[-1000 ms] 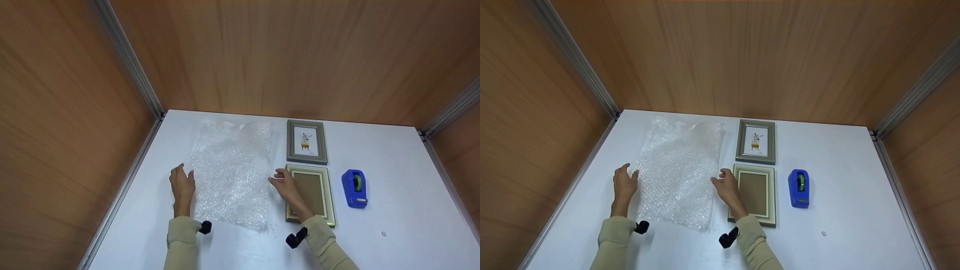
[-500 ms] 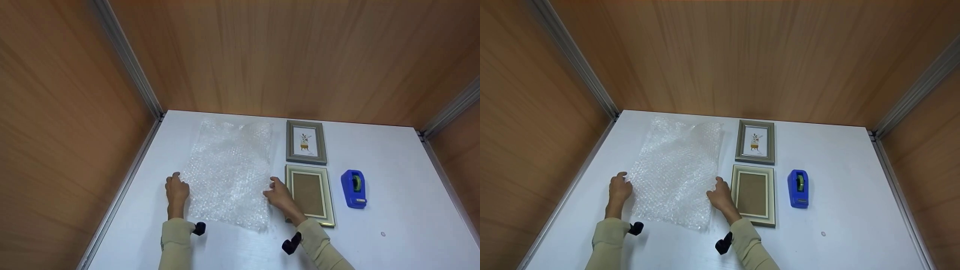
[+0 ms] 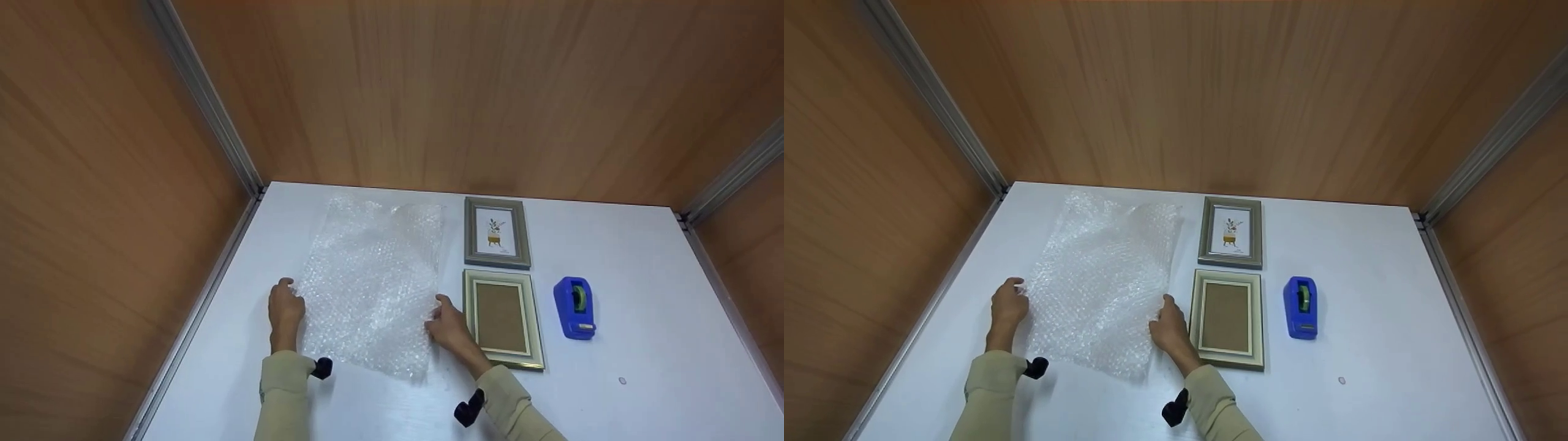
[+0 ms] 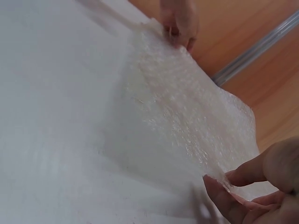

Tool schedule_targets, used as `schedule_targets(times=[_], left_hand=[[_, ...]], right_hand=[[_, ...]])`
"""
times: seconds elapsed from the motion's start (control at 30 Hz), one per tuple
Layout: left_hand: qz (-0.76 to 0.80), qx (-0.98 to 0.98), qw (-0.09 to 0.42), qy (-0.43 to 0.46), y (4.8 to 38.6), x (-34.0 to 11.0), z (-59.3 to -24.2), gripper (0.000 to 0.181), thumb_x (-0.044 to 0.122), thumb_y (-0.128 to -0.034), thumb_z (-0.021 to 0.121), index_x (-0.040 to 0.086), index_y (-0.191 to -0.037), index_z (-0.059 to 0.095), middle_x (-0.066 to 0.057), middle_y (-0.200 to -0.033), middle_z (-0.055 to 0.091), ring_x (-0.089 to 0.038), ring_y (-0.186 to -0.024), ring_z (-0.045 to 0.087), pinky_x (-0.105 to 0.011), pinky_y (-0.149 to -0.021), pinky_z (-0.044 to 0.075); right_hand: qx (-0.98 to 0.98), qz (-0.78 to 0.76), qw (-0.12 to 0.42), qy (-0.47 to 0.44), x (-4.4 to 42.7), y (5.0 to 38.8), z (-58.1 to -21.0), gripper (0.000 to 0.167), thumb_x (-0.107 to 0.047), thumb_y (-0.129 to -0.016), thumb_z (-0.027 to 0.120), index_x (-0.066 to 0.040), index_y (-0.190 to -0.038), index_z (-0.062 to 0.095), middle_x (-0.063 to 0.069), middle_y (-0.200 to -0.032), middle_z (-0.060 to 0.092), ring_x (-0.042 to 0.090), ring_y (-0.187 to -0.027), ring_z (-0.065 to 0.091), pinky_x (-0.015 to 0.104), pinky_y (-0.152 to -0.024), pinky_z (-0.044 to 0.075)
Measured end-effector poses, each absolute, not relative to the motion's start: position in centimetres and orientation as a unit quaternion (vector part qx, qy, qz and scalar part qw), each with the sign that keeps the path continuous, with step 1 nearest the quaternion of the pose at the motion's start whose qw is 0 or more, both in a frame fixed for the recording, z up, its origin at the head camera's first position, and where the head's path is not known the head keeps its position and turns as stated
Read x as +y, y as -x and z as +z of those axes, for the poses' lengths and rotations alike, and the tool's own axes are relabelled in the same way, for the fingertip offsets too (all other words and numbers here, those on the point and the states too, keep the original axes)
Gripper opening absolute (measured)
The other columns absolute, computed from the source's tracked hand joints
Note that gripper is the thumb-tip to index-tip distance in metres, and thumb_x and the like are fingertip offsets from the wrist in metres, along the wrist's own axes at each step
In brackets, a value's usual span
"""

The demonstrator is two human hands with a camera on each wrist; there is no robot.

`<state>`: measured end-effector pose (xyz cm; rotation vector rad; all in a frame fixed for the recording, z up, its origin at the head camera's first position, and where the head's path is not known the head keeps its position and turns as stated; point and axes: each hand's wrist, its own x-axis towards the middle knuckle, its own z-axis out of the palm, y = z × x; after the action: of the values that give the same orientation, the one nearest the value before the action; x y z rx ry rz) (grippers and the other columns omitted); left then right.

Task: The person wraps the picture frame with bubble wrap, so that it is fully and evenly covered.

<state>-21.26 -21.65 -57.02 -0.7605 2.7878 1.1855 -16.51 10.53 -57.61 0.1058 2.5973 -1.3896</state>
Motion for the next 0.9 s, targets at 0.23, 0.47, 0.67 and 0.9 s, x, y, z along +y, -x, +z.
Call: schedule_targets(times=[0.23, 0.47, 0.67, 0.9], left_hand=[[0.355, 0.908, 0.001, 0.222, 22.3, -21.8, -56.6, 0.044, -0.005, -0.0918, 0.047, -0.004, -0.136, 0.044, -0.024, -0.121, 0.054, -0.037, -0.118, 0.053, -0.046, -0.101, 0.045], [0.341, 0.919, -0.011, 0.198, 23.3, -22.0, -56.2, 0.043, -0.007, -0.0900, 0.047, -0.005, -0.133, 0.046, -0.024, -0.117, 0.056, -0.038, -0.114, 0.054, -0.046, -0.097, 0.046], [0.326, 0.927, -0.029, 0.183, 23.9, -21.9, -56.1, 0.043, -0.008, -0.0890, 0.047, -0.005, -0.132, 0.048, -0.025, -0.115, 0.057, -0.038, -0.111, 0.056, -0.045, -0.094, 0.048], [0.314, 0.932, -0.041, 0.177, 24.3, -21.8, -56.4, 0.042, -0.008, -0.0898, 0.047, -0.005, -0.132, 0.049, -0.025, -0.114, 0.058, -0.038, -0.108, 0.058, -0.047, -0.091, 0.049]], right_hand=[[0.865, -0.491, 0.093, -0.053, 10.0, 15.8, -58.1, 0.066, -0.005, -0.083, 0.064, 0.007, -0.140, 0.035, 0.014, -0.105, 0.061, 0.018, -0.079, 0.060, 0.028, -0.063, 0.052], [0.852, -0.511, 0.092, -0.061, 9.5, 15.3, -58.7, 0.068, -0.009, -0.085, 0.064, 0.006, -0.143, 0.032, 0.014, -0.107, 0.060, 0.017, -0.081, 0.060, 0.028, -0.068, 0.052], [0.842, -0.531, 0.082, -0.055, 8.9, 14.9, -59.1, 0.070, -0.007, -0.083, 0.064, 0.011, -0.142, 0.030, 0.014, -0.103, 0.059, 0.017, -0.081, 0.062, 0.028, -0.067, 0.054], [0.840, -0.533, 0.082, -0.057, 8.7, 14.6, -59.5, 0.071, -0.007, -0.084, 0.064, 0.011, -0.142, 0.028, 0.015, -0.103, 0.060, 0.017, -0.083, 0.063, 0.028, -0.067, 0.054]])
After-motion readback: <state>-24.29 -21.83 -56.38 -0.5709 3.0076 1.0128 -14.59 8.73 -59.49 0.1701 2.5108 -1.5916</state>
